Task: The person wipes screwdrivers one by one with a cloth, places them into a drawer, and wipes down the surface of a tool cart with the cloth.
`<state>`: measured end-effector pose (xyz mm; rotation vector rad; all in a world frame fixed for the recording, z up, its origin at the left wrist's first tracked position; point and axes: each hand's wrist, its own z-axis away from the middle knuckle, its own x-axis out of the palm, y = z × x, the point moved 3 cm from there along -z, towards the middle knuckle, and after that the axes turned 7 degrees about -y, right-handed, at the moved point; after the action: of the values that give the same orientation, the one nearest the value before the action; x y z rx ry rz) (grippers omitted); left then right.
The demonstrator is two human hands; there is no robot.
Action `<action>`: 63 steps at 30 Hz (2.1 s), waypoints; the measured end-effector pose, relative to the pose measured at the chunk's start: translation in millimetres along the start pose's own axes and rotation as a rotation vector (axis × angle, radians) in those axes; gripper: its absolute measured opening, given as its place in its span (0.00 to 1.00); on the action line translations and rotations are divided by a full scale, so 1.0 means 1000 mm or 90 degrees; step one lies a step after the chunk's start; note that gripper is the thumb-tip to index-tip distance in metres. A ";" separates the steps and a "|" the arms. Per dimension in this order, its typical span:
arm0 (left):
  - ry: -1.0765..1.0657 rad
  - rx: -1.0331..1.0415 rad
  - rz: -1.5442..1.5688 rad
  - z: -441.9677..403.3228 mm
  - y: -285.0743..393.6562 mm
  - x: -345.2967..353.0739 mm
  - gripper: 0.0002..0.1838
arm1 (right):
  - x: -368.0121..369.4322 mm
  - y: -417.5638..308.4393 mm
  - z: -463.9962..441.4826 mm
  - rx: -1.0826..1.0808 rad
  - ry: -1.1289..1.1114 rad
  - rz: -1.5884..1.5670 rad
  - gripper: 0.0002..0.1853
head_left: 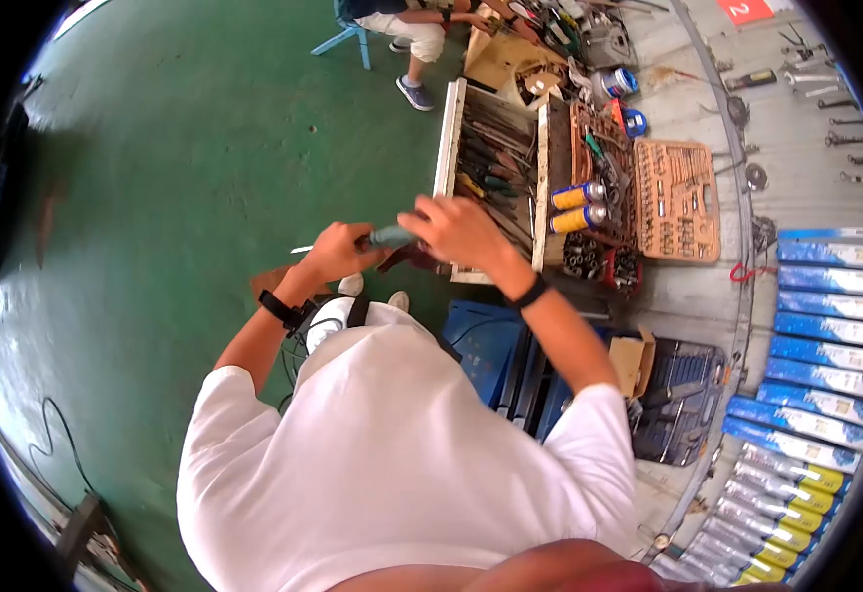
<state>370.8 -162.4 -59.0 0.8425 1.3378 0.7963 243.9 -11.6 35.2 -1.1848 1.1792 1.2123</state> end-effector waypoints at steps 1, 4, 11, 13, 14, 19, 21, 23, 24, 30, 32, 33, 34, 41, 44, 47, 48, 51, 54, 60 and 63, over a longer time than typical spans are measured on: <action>0.043 -0.084 -0.025 0.006 -0.012 0.000 0.20 | 0.008 0.006 -0.015 0.008 -0.013 0.058 0.09; 0.088 -0.208 -0.024 0.019 -0.036 0.002 0.24 | 0.063 -0.001 -0.055 0.118 -0.066 0.162 0.14; 0.064 -0.441 0.081 0.064 -0.140 0.022 0.40 | 0.181 -0.042 -0.095 -0.040 -0.049 0.120 0.06; 0.019 -0.437 0.035 0.070 -0.142 0.021 0.39 | 0.189 -0.046 -0.085 -0.046 -0.062 0.061 0.05; -0.006 -0.433 0.000 0.070 -0.144 0.023 0.38 | 0.193 -0.048 -0.080 -0.070 -0.076 0.012 0.05; -0.018 -0.263 -0.183 0.039 -0.122 0.023 0.21 | 0.202 -0.010 -0.044 0.106 -0.146 -0.115 0.08; 0.016 -0.103 -0.265 0.025 -0.124 0.020 0.18 | 0.203 0.021 -0.010 0.254 -0.056 -0.128 0.10; 0.098 0.059 -0.323 0.003 -0.104 0.011 0.22 | 0.203 0.041 0.039 0.473 0.133 -0.216 0.18; 0.087 0.061 -0.326 -0.009 -0.104 0.010 0.22 | 0.199 0.038 0.063 0.571 0.141 -0.214 0.20; -0.129 -0.045 0.059 -0.064 0.001 -0.015 0.24 | 0.273 -0.018 0.209 0.959 0.193 -0.379 0.21; -0.301 0.150 0.033 -0.076 0.053 -0.028 0.28 | 0.289 -0.041 0.247 1.030 0.189 -0.392 0.22; -0.351 0.210 0.050 -0.079 0.076 -0.037 0.32 | 0.297 -0.057 0.266 1.065 0.172 -0.430 0.22; -0.400 0.269 0.068 -0.084 0.101 -0.047 0.35 | 0.302 -0.070 0.278 1.100 0.155 -0.470 0.21; -0.271 0.515 0.088 -0.114 0.238 -0.080 0.20 | 0.297 -0.099 0.302 1.099 0.145 -0.564 0.16; -0.292 0.484 -0.016 -0.127 0.256 -0.075 0.19 | 0.292 -0.090 0.296 1.053 0.194 -0.604 0.15; -0.309 0.462 -0.095 -0.144 0.274 -0.073 0.18 | 0.279 -0.066 0.288 1.053 0.290 -0.622 0.15; -0.314 0.455 -0.117 -0.149 0.279 -0.072 0.19 | 0.282 -0.060 0.287 1.058 0.270 -0.629 0.15; -0.316 0.434 -0.171 -0.160 0.296 -0.075 0.19 | 0.284 -0.043 0.282 1.043 0.256 -0.615 0.16; -0.319 0.400 -0.202 -0.168 0.308 -0.078 0.20 | 0.278 -0.021 0.278 1.017 0.271 -0.570 0.16; -0.385 0.243 -0.045 -0.167 0.300 -0.066 0.21 | 0.274 0.012 0.275 0.943 0.307 -0.516 0.18; -0.410 0.363 -0.089 -0.166 0.289 -0.055 0.14 | 0.270 0.007 0.263 0.995 0.376 -0.515 0.17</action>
<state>198.8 -59.8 213.2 1.2984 1.0195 -0.0080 241.4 260.7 -225.6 -0.5574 1.3251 -0.7436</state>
